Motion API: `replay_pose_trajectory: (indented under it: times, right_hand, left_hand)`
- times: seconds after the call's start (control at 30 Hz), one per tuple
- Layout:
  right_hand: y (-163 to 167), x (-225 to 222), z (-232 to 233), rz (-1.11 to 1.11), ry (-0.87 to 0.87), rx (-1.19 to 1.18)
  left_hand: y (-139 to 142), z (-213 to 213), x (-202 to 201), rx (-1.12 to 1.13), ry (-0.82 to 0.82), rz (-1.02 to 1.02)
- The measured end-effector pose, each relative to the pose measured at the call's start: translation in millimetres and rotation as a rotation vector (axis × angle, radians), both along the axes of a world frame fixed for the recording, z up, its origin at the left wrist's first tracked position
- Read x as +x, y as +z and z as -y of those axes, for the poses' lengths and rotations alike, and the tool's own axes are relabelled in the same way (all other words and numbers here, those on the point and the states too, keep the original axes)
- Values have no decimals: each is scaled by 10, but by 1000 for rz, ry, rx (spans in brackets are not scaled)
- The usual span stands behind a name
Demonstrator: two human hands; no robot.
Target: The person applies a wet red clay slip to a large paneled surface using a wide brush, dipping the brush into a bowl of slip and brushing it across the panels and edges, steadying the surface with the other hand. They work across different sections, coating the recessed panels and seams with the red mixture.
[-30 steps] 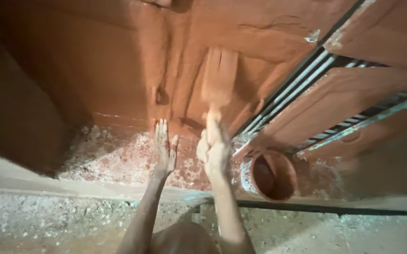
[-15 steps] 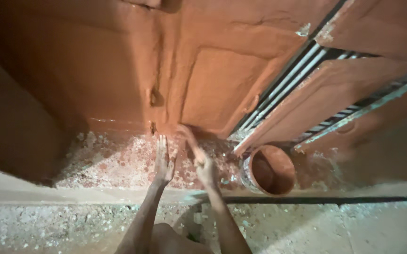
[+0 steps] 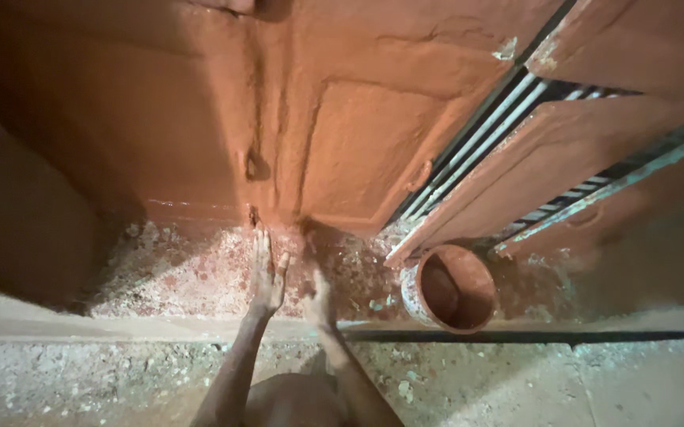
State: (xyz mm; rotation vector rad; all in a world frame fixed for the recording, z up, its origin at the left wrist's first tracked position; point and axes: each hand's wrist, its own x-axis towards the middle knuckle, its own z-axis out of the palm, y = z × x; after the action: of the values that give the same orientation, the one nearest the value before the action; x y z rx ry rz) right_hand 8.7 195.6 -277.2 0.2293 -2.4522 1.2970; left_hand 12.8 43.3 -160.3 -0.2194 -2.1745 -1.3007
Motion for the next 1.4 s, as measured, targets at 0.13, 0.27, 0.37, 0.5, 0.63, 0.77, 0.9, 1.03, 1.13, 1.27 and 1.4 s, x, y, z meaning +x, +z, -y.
replay_pose_trajectory:
  times: [0.13,0.27,0.37,0.5,0.63,0.77,0.9,1.03,1.13,1.27,1.4]
  right_hand:
    - [-73,69,28,185,107,-84]
    - [-4,-21,-477,280,-66,-133]
    - [65,-57,-831,105,-418,63]
    - [62,-9,-803,167,-693,-88]
    - [-27,18,-246,364,-463,-100]
    - [-7,64,176,205,34,-181]
    - [113,11,-110,145,109,-282]
    - [255,-86,-741,361,-463,-114]
    - [286,-105,-904,-34,-653,-135]
    - [283,-116,-561,73,-715,-99]
    - [288,-87,41,-27,67,-512]
  left_hand:
    - [-103,-80,-29,-277,37,-166]
    - [-193,-370,109,-140,-177,373]
    - [-235,-437,215,-202,-217,127]
    - [-222,-247,145,-179,-75,258]
    - [-180,35,115,-314,117,27]
    - [-80,106,85,-40,157,191]
    - [34,-17,-11,19,89,226]
    - [94,-240,-46,86,-23,148]
    - [143,-258,-81,51,-18,90]
    - [188,-100,-90,44,53,68]
    - [201,9,-80,54,81,-51]
